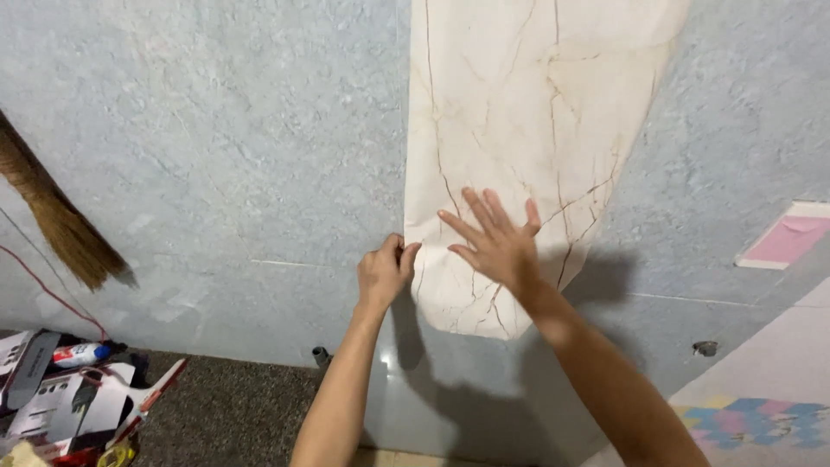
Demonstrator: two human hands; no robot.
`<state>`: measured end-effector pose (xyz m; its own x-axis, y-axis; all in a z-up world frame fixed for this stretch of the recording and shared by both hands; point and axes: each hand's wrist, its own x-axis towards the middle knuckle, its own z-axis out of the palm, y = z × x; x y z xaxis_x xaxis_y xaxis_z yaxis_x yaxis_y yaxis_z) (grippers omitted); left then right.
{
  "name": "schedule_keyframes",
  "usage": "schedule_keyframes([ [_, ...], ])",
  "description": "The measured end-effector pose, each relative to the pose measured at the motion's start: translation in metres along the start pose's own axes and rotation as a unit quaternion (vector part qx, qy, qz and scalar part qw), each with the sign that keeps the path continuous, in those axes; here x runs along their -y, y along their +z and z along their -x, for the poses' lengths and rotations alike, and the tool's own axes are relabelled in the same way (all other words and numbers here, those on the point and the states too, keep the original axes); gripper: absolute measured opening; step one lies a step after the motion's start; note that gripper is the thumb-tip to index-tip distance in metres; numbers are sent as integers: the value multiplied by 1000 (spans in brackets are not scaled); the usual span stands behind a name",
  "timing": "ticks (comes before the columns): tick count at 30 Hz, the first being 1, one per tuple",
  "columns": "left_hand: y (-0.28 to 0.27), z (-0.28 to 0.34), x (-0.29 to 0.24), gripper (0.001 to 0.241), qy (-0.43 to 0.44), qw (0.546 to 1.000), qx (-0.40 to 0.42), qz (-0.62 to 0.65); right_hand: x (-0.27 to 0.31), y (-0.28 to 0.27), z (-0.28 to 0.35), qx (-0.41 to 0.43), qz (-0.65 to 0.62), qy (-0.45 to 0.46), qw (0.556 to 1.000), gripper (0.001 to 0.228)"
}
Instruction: Cutting a piece of marble-patterned vinyl from a roll and applying it to a tiled wall surface.
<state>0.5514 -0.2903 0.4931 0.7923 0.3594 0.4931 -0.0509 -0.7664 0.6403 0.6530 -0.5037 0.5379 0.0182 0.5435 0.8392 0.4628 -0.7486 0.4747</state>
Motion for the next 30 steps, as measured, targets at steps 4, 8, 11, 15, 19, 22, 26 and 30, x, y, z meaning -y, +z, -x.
schedule_keyframes([
  [4, 4, 6, -7, 38, -7, 999, 2, 48, -24, -6, -17, 7, 40, -12, 999, 71],
  [8, 37, 37, 17, 45, -60, 991, 36, 118, -28, 0, -15, 25, 52, -19, 998, 75],
  [11, 87, 46, 64, 53, -94, 992, -32, 76, -31, 7, -15, 2, 75, -30, 997, 80],
  [15, 84, 51, 55, 50, -66, 994, -80, -24, -62, 21, -18, -46, 80, -70, 993, 69],
  [19, 100, 51, 70, 54, -3, 984, -157, -88, -120, -9, -59, 63, 81, 37, 994, 88],
  [22, 106, 46, 76, 56, 97, 954, -254, -123, -152, -62, -114, 81, 11, 112, 990, 108],
  [26, 103, 48, 73, 54, 145, 935, -294, -133, -167, -91, -151, 65, -73, 101, 990, 90],
  [30, 92, 51, 56, 54, 145, 934, -299, -131, -169, -99, -161, 9, -84, 56, 995, 64],
])
